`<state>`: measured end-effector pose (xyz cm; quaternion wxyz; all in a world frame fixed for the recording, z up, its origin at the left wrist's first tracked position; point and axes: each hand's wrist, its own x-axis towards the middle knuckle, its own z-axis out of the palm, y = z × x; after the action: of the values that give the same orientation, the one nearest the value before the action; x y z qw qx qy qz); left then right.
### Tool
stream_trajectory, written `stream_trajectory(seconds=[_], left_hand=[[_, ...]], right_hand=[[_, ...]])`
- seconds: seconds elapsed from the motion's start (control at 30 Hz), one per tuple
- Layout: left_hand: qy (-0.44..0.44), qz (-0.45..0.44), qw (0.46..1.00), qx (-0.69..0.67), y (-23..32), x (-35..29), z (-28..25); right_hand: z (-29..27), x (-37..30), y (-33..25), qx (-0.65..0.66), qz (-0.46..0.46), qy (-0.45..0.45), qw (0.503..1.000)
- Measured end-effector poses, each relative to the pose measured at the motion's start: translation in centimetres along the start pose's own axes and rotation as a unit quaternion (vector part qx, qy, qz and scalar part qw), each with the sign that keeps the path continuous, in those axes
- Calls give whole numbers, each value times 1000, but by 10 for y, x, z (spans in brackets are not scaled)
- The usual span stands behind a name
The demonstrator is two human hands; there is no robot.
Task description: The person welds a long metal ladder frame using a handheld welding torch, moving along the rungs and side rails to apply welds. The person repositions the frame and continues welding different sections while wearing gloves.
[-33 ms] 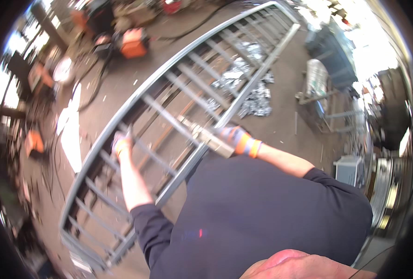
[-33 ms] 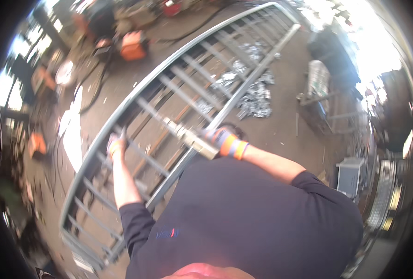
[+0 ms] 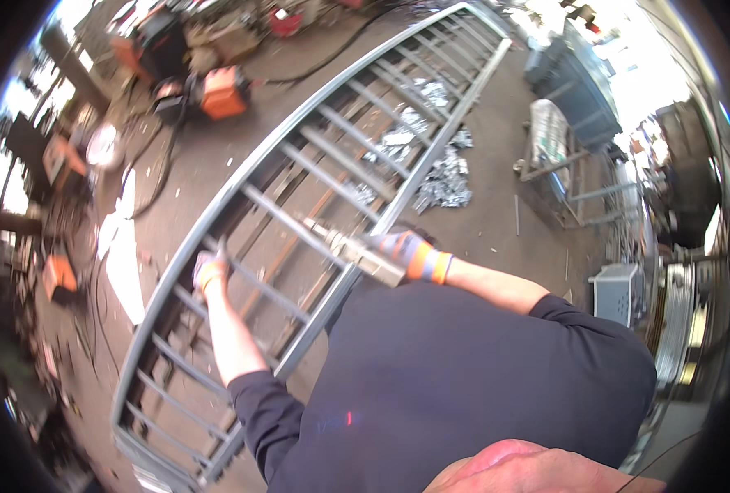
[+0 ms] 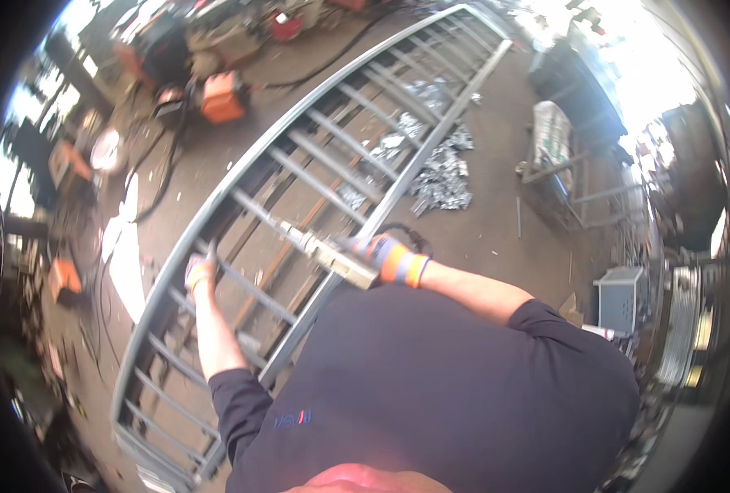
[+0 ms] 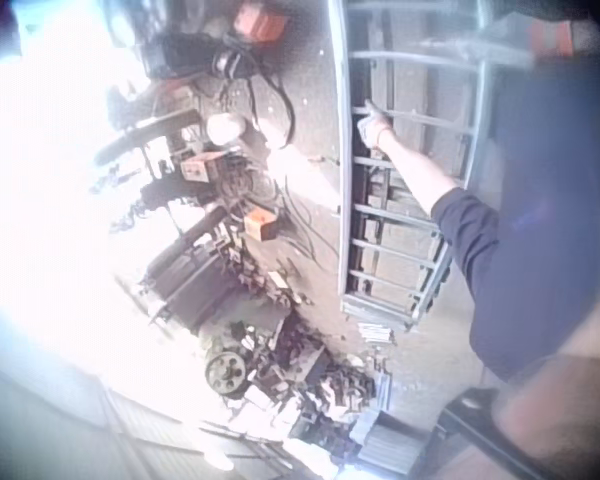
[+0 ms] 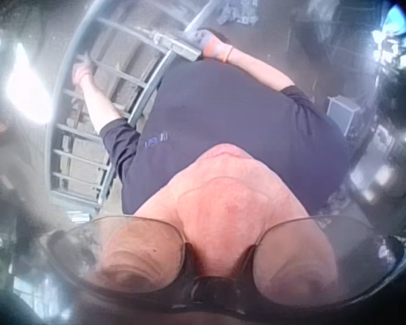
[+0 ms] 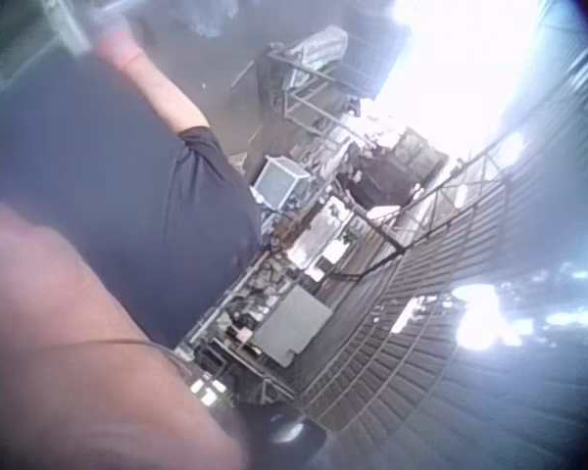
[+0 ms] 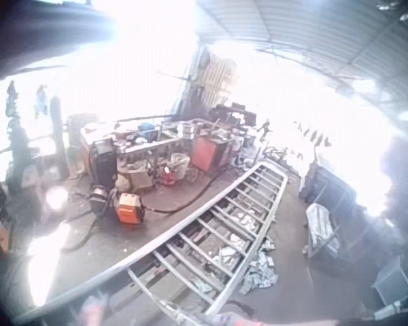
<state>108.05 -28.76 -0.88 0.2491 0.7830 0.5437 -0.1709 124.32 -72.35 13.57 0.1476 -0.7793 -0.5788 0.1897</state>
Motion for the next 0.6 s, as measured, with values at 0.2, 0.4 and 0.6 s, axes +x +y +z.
stream_trajectory(seconds=[0.2, 0.4, 0.6], left_hand=[[-29, 8, 994, 108, 8, 41, 3], [35, 12, 998, 48, -1, 34, 9], [55, 5, 997, 46, 2, 24, 11]], right_hand=[[-8, -5, -4, 126, 90, 15, 988], [-7, -5, 2, 95, 140, -29, 985], [-6, 0, 4, 65, 74, 13, 995]])
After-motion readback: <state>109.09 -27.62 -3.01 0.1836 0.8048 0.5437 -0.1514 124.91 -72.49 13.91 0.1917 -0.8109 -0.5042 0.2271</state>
